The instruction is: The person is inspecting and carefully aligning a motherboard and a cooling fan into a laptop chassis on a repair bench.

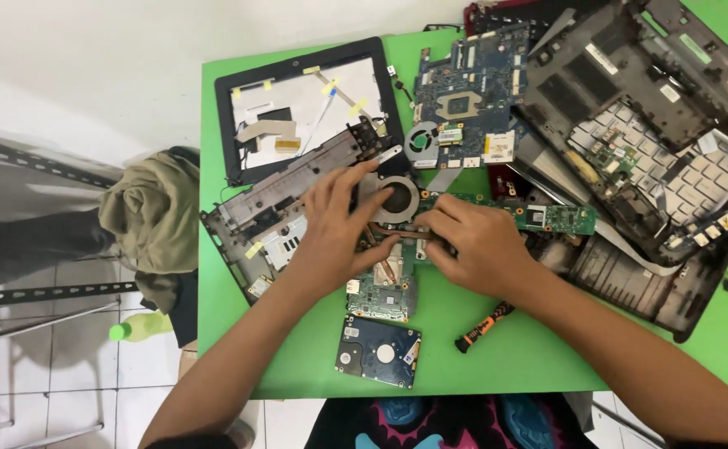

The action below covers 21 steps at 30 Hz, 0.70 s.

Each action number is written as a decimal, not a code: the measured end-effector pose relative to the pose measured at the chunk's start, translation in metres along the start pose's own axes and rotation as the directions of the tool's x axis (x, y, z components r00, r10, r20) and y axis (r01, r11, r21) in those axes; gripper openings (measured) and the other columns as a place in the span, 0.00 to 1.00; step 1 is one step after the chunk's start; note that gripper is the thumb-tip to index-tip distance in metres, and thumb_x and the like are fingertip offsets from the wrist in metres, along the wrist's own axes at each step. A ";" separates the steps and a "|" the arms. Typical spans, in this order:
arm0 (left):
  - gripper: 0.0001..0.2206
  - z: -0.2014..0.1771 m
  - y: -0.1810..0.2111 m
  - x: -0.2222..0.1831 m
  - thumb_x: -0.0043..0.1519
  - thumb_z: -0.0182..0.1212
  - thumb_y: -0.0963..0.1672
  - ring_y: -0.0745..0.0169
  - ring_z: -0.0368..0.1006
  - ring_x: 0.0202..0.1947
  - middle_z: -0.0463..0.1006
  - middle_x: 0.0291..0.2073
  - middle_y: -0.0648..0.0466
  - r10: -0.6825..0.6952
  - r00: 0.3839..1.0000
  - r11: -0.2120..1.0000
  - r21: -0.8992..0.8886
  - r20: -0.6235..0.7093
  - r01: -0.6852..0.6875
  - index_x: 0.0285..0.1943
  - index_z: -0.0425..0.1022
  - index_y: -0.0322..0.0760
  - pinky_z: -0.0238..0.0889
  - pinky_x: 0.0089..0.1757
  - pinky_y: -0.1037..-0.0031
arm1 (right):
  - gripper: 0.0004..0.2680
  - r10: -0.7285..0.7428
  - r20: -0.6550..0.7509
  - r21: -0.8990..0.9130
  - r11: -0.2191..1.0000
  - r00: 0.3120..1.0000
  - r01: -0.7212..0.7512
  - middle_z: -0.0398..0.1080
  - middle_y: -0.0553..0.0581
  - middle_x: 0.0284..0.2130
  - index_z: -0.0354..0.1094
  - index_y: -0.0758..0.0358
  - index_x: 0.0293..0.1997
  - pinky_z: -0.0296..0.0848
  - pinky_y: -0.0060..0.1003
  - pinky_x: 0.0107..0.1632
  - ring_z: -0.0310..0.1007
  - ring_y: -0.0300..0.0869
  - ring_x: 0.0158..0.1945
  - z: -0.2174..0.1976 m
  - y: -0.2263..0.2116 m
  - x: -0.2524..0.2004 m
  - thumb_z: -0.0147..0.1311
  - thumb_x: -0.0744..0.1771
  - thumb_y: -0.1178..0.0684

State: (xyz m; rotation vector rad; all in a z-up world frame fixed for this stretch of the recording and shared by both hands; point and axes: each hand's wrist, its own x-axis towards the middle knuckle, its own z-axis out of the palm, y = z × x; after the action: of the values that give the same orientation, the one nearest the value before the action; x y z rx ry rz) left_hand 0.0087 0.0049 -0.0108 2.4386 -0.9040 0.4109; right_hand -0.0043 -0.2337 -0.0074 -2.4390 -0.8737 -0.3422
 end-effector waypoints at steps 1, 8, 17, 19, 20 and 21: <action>0.23 0.000 0.000 -0.001 0.60 0.71 0.50 0.40 0.51 0.66 0.59 0.68 0.44 0.001 1.000 1.000 -0.003 0.001 -0.001 0.61 0.74 0.38 0.47 0.58 0.51 | 0.04 0.003 0.001 -0.001 1.000 1.000 -0.003 0.65 0.49 0.26 0.72 0.58 0.38 0.70 0.36 0.23 0.68 0.43 0.19 0.002 0.002 -0.002 0.52 0.65 0.56; 0.25 -0.002 0.002 0.003 0.56 0.75 0.49 0.37 0.50 0.63 0.59 0.66 0.43 -0.050 0.998 0.996 -0.082 -0.046 0.046 0.60 0.72 0.38 0.45 0.60 0.50 | 0.04 -0.019 -0.012 -0.008 1.000 1.000 0.019 0.62 0.47 0.26 0.72 0.56 0.37 0.68 0.33 0.24 0.66 0.41 0.19 -0.001 -0.003 0.000 0.50 0.66 0.57; 0.24 0.004 -0.005 0.000 0.56 0.75 0.49 0.37 0.47 0.62 0.56 0.66 0.45 -0.069 0.997 0.987 -0.150 -0.041 0.062 0.58 0.70 0.43 0.40 0.62 0.47 | 0.03 -0.028 -0.013 -0.026 0.999 1.000 0.027 0.63 0.47 0.26 0.71 0.55 0.37 0.69 0.34 0.25 0.68 0.41 0.22 0.000 -0.003 -0.001 0.50 0.66 0.57; 0.18 0.008 -0.009 -0.004 0.54 0.76 0.50 0.37 0.48 0.62 0.58 0.64 0.46 -0.065 0.996 0.983 -0.177 -0.059 0.053 0.46 0.75 0.43 0.40 0.63 0.44 | 0.03 -0.033 -0.014 -0.033 0.999 0.999 0.032 0.63 0.46 0.26 0.71 0.54 0.37 0.69 0.34 0.25 0.68 0.41 0.22 0.002 -0.002 -0.001 0.51 0.65 0.57; 0.19 0.007 -0.007 -0.005 0.54 0.77 0.50 0.38 0.48 0.62 0.58 0.63 0.48 -0.068 0.995 0.988 -0.141 -0.072 0.058 0.47 0.74 0.43 0.40 0.63 0.46 | 0.03 -0.033 -0.009 -0.031 0.999 0.999 0.033 0.63 0.46 0.26 0.71 0.55 0.37 0.69 0.33 0.25 0.68 0.41 0.22 0.002 -0.001 -0.001 0.51 0.65 0.57; 0.19 0.007 -0.005 -0.006 0.55 0.77 0.49 0.39 0.48 0.62 0.58 0.61 0.50 -0.069 0.994 0.992 -0.109 -0.083 0.060 0.48 0.72 0.43 0.40 0.64 0.47 | 0.03 -0.030 -0.005 -0.031 0.999 1.000 0.029 0.64 0.47 0.27 0.71 0.55 0.37 0.69 0.33 0.25 0.69 0.41 0.22 0.002 -0.001 -0.002 0.51 0.65 0.57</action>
State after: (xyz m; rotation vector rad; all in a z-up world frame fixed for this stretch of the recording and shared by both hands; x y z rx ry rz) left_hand 0.0084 0.0073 -0.0212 2.3279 -0.7877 0.4306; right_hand -0.0062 -0.2330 -0.0099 -2.4542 -0.9092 -0.3754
